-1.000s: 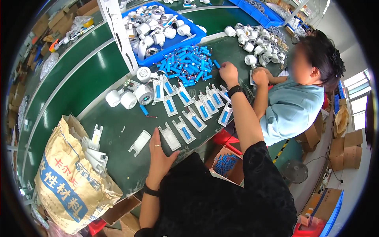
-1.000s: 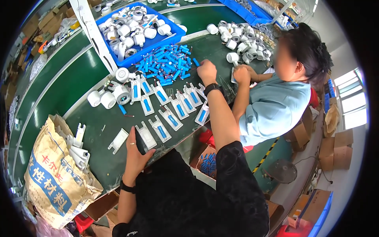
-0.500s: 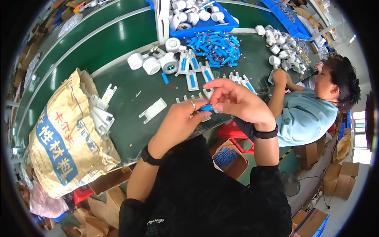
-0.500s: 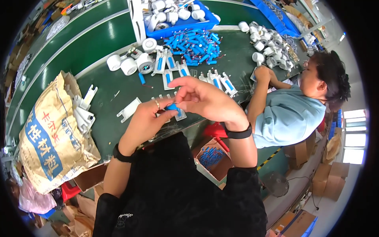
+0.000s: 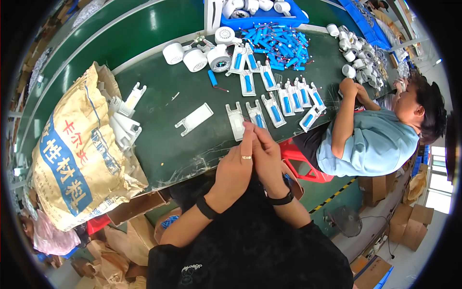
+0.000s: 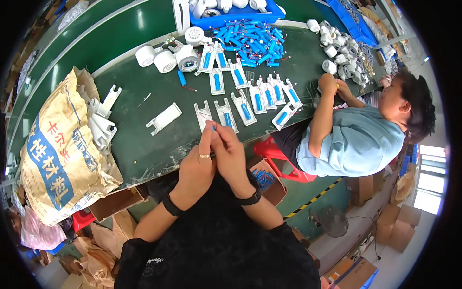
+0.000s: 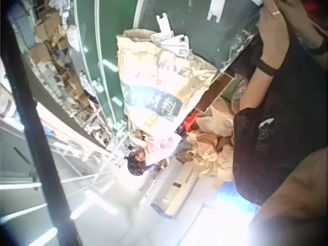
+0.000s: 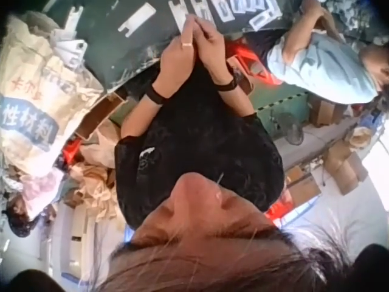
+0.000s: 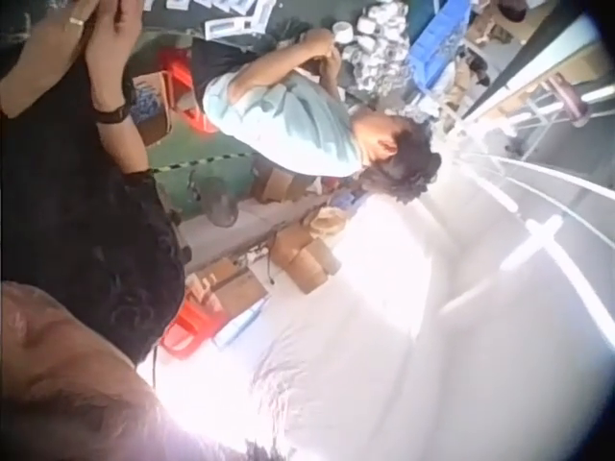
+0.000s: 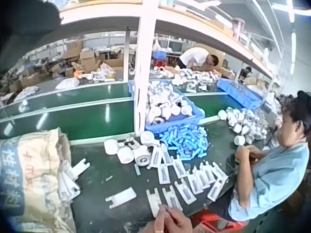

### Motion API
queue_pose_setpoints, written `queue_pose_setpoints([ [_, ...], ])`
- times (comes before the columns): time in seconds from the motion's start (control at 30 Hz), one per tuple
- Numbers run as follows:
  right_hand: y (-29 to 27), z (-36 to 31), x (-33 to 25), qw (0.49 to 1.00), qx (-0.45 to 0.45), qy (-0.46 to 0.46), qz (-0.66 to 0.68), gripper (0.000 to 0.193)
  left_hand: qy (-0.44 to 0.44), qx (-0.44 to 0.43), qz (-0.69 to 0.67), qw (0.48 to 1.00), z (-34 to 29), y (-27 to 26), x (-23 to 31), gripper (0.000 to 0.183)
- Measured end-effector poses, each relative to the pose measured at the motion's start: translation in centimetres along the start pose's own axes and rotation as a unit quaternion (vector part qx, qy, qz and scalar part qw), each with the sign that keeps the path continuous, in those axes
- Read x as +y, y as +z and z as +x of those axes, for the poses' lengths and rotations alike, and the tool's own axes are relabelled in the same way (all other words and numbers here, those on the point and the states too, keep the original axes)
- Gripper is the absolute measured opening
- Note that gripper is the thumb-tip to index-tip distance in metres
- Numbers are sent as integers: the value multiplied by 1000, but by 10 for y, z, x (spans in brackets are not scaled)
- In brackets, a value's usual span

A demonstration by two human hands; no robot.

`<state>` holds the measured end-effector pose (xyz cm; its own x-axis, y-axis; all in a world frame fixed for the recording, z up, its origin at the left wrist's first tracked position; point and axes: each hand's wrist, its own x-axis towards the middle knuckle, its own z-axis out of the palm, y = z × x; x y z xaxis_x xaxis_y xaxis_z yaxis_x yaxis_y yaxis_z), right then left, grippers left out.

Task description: The person empties white plastic housings from a bag, peels adhesive backing from a light panel, and presses the panel into a housing. They then insert a blue battery into the housing, connect the wires, and place the assembled unit aside.

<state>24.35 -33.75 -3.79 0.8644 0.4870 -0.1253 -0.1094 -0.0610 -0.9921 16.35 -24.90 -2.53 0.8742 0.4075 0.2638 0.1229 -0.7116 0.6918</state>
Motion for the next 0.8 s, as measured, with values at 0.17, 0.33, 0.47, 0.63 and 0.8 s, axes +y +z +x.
queue_pose_setpoints([
  [0.17,-37,17,-5,994,86,-4,-73,35,8,-27,16,999,12,-25,-39,88],
  [0.33,-22,24,6,992,43,-32,-118,27,20,-127,-12,992,54,-14,-72,115],
  [0.47,15,26,-9,915,107,-125,-369,17,39,-105,-50,992,57,-4,-85,119],
  [0.63,20,35,5,850,103,-173,-486,18,25,-94,-66,993,59,-2,-85,125],
  [0.8,31,39,15,815,104,-200,-534,11,28,-92,-49,994,63,-1,-84,115],
])
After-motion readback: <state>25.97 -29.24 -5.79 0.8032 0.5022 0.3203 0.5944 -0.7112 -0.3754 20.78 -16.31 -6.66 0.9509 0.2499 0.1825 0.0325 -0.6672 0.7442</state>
